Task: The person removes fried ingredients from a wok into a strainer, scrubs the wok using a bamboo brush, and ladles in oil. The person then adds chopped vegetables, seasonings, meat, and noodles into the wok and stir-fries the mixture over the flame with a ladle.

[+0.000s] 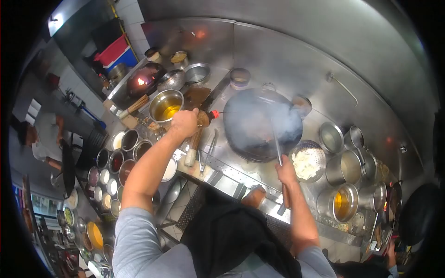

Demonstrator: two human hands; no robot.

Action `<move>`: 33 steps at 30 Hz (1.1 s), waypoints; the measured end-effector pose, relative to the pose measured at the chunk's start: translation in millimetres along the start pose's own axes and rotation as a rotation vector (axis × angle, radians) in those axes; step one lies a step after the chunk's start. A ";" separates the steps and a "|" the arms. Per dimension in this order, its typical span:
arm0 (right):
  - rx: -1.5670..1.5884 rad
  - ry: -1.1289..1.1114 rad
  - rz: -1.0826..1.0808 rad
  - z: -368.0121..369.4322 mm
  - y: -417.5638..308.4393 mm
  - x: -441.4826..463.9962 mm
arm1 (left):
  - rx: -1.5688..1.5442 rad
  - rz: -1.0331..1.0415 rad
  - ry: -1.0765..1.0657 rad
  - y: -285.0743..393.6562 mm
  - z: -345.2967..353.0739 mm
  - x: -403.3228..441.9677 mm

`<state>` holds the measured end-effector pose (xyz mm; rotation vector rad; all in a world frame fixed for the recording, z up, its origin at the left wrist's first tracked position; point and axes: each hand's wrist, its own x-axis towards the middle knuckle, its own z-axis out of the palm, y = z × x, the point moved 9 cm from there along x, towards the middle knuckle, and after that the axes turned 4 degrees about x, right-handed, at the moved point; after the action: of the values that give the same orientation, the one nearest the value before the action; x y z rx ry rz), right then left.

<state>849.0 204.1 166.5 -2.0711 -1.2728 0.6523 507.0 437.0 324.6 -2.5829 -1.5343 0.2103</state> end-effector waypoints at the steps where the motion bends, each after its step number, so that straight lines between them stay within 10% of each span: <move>1: -0.061 0.059 -0.024 -5.8 -2.1 1.2 | -0.042 -0.035 0.020 -5.9 -1.8 -11.1; 8: -0.128 0.090 0.105 -29.8 4.1 11.0 | -0.068 -0.161 -0.067 -34.0 29.3 -62.2; 14: -0.405 0.102 0.213 -26.3 47.1 19.1 | -0.804 -0.411 0.295 -82.1 15.5 -145.5; 21: -0.248 0.326 -0.494 6.2 16.2 -21.7 | -1.241 -0.952 0.463 -112.0 98.4 -344.1; 22: -0.240 0.296 -0.515 12.9 -18.4 -32.1 | -1.153 -0.975 0.535 -117.5 115.9 -370.7; 24: 0.602 -0.280 0.173 59.9 -57.3 -67.9 | -0.934 -1.123 0.535 -127.4 151.0 -426.8; 27: 0.940 -0.544 0.324 113.8 -139.7 -112.9 | -0.749 -1.227 0.490 -151.8 198.8 -490.0; 33: 0.802 -0.871 0.401 215.5 -281.3 -166.1 | -0.901 -1.286 0.772 -211.3 238.8 -538.0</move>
<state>463.8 204.3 235.1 -1.3516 -0.7323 2.0097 26.0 73.9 157.2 -1.0345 -2.7061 -1.6052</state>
